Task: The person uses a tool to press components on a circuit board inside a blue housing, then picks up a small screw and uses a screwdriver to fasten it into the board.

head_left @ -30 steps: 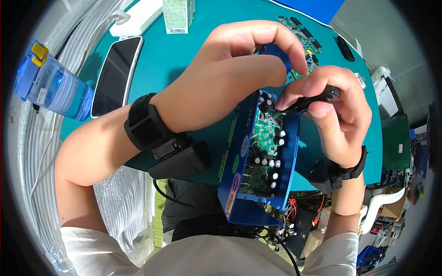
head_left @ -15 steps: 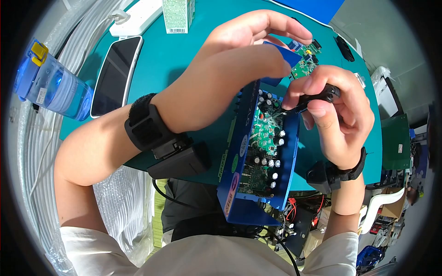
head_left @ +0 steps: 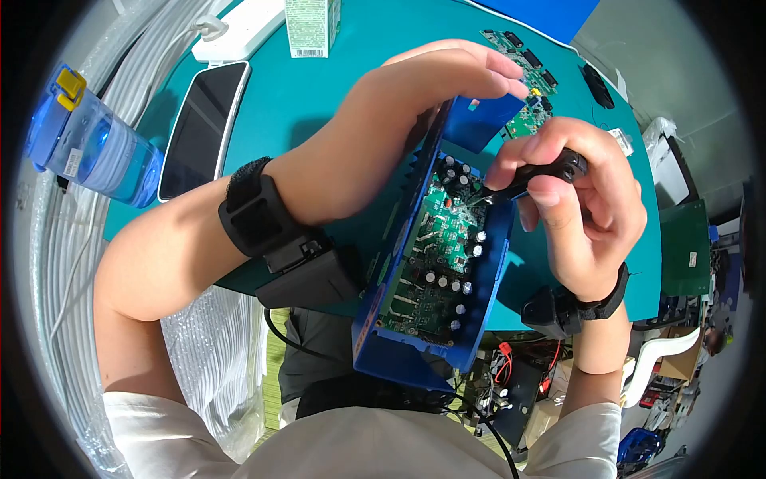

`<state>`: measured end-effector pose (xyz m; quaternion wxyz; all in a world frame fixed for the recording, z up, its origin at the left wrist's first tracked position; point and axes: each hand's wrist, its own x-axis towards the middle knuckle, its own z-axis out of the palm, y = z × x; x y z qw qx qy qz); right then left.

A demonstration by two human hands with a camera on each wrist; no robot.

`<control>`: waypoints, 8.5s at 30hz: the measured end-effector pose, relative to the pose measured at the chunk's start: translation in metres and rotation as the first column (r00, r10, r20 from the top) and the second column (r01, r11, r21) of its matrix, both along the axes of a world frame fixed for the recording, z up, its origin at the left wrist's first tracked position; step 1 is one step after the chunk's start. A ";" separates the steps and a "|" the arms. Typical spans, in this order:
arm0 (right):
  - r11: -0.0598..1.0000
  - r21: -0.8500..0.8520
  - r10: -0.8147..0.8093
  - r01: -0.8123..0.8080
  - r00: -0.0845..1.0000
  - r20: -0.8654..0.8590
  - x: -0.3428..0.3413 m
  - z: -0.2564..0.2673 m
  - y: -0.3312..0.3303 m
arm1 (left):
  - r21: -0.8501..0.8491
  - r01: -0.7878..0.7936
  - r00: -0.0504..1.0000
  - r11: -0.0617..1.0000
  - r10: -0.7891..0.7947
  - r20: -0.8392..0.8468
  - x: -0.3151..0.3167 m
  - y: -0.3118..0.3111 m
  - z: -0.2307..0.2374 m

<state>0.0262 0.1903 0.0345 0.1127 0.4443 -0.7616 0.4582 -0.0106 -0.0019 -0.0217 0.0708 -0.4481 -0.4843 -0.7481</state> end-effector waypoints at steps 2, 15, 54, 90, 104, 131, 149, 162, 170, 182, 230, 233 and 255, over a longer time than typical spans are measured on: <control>1.000 -0.009 0.004 -0.004 1.000 0.003 0.000 0.000 0.000 | 0.009 0.057 0.997 0.998 -0.058 0.057 0.001 0.000 -0.001; 0.995 -0.101 0.003 -0.017 0.991 -0.137 -0.007 -0.007 0.003 | -0.102 0.162 0.846 0.981 -0.085 0.527 0.012 0.003 0.022; 0.899 -0.310 -0.189 0.309 0.913 0.362 -0.039 -0.027 -0.002 | -0.163 0.217 0.956 0.963 -0.175 0.235 0.007 -0.003 0.017; 0.902 -0.230 -0.224 0.365 0.852 0.473 -0.049 -0.032 -0.002 | -0.139 0.242 0.809 0.960 -0.120 0.575 0.010 0.001 0.027; 0.928 -0.188 -0.203 0.321 0.860 0.468 -0.051 -0.035 0.002 | -0.152 0.244 0.828 0.958 -0.124 0.547 0.009 0.001 0.026; 0.970 -0.119 -0.125 0.212 0.855 0.504 -0.053 -0.038 0.004 | -0.198 0.219 0.808 0.956 -0.064 0.585 0.010 0.002 0.029; 0.865 -0.343 -0.229 0.367 0.896 0.381 -0.049 -0.038 -0.002 | -0.159 0.103 0.921 0.982 -0.034 0.389 0.012 0.004 0.018; 0.876 -0.329 -0.201 0.352 0.887 0.415 -0.049 -0.037 -0.004 | -0.186 0.067 0.952 0.980 -0.007 0.305 0.011 0.004 0.016; 0.875 -0.316 -0.215 0.367 0.879 0.426 -0.051 -0.036 -0.002 | -0.216 0.047 0.967 0.975 0.009 0.254 0.009 0.003 0.015; 0.875 -0.367 -0.127 0.315 0.882 0.454 -0.051 -0.031 -0.001 | -0.167 0.078 0.952 0.983 -0.024 0.305 0.008 0.002 0.017; 0.893 -0.319 -0.170 0.319 0.893 0.416 -0.056 -0.046 -0.006 | -0.150 0.167 0.919 0.974 -0.099 0.381 -0.004 0.003 0.009; 0.869 -0.377 -0.143 0.321 0.892 0.429 -0.053 -0.040 -0.007 | -0.223 0.269 0.832 0.937 -0.110 0.544 -0.008 -0.001 0.013; 0.904 -0.340 -0.094 0.260 0.896 0.435 -0.055 -0.043 -0.003 | -0.207 0.214 0.918 0.955 -0.124 0.377 0.001 -0.004 0.013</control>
